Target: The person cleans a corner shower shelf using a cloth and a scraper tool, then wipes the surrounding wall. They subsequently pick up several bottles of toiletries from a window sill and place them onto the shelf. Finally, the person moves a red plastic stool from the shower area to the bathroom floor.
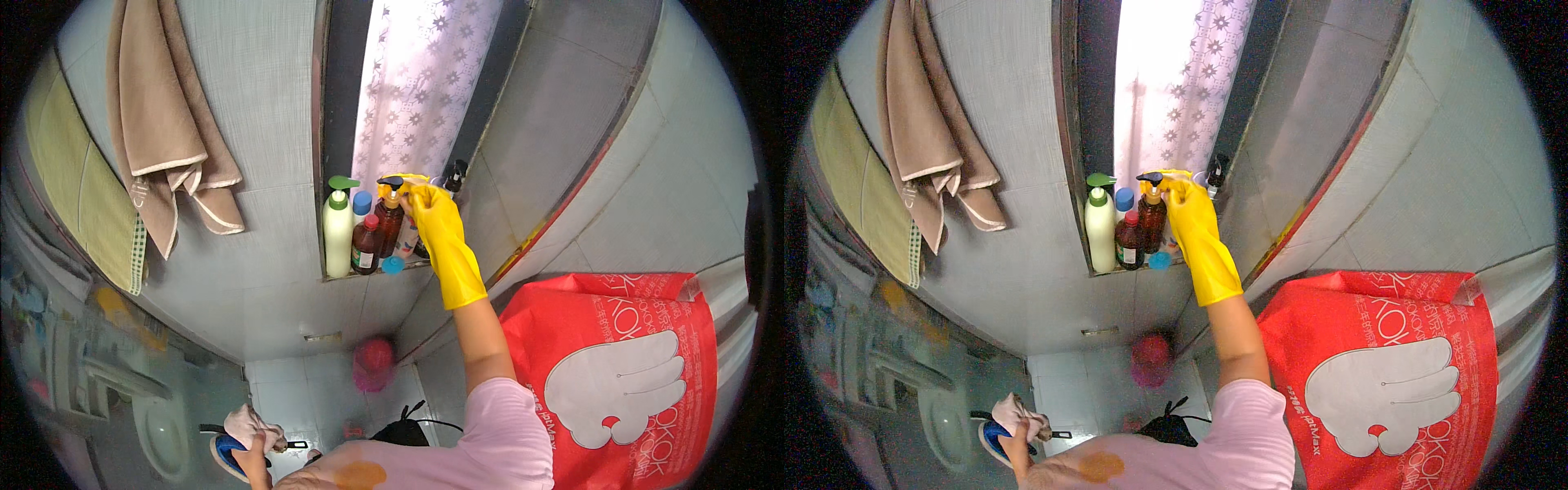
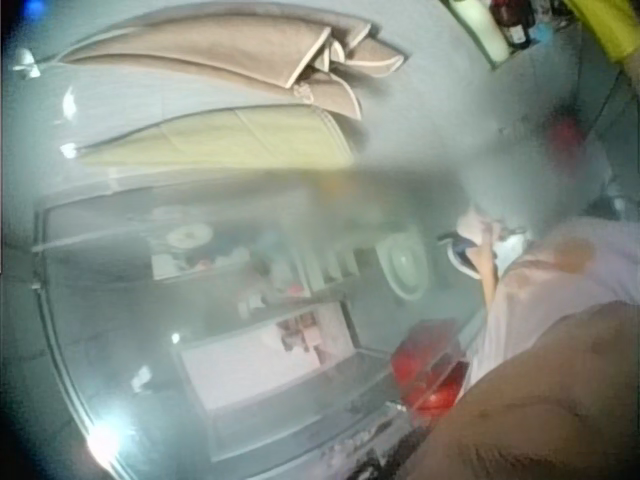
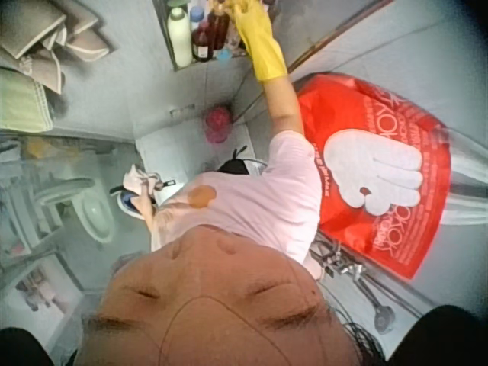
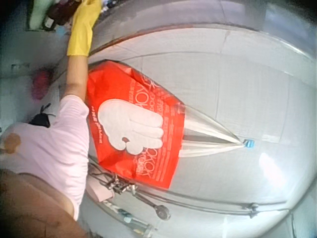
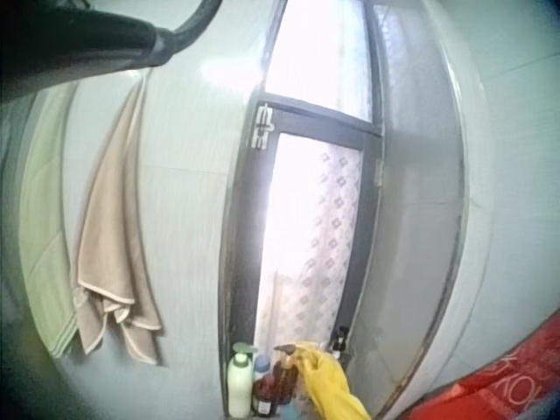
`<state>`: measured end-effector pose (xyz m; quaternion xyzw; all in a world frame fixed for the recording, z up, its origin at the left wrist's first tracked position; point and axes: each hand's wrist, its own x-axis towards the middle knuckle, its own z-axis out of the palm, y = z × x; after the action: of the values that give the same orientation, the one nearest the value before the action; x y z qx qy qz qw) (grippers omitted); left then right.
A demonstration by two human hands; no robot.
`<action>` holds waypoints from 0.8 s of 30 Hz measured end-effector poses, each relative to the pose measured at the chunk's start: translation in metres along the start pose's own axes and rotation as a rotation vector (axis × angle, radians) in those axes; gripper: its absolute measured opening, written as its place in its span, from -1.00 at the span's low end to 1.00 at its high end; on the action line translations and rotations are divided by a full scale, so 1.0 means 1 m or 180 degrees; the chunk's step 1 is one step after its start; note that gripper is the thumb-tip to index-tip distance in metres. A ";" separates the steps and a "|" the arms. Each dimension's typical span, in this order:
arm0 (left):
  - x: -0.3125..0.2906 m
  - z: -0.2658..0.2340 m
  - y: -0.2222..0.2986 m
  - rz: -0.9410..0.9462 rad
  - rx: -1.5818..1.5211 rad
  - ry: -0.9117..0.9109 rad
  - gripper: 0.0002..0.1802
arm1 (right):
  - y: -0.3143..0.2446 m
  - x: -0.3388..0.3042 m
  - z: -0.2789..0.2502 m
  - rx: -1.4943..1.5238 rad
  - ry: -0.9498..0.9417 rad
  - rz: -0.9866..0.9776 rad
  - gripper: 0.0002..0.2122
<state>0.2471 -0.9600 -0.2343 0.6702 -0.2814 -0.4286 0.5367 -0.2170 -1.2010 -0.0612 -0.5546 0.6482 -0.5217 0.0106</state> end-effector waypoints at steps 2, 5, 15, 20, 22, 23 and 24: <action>-0.003 -0.002 0.002 -0.0095 0.0032 0.0052 -0.44 | 0.018 -0.016 0.005 -0.0403 -0.0664 0.0891 -0.85; -0.004 -0.004 0.002 -0.0230 0.0013 0.0136 -0.45 | 0.043 -0.052 0.016 -0.1148 -0.1103 0.0781 -0.85; -0.002 0.004 0.007 -0.0149 0.0020 0.0000 -0.42 | 0.007 -0.039 0.037 -0.0158 -0.0946 0.0593 -0.59; -0.007 0.016 0.014 -0.0041 -0.0085 -0.0158 -0.42 | -0.010 -0.025 0.059 -0.0669 -0.1122 0.0321 -0.62; -0.011 0.018 0.016 -0.0115 -0.0088 -0.0095 -0.44 | -0.012 -0.029 0.061 -0.0508 -0.1108 0.0556 -0.67; -0.013 0.018 0.017 -0.0218 -0.0045 -0.0095 -0.44 | -0.015 -0.032 0.058 -0.0484 -0.1121 0.0635 -0.68; -0.014 0.017 0.019 -0.0300 -0.0033 -0.0096 -0.45 | -0.020 -0.037 0.052 -0.0529 -0.1152 0.0845 -0.69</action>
<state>0.2271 -0.9612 -0.2133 0.6733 -0.2553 -0.4649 0.5151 -0.1580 -1.2054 -0.0914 -0.5479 0.7437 -0.3527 0.1495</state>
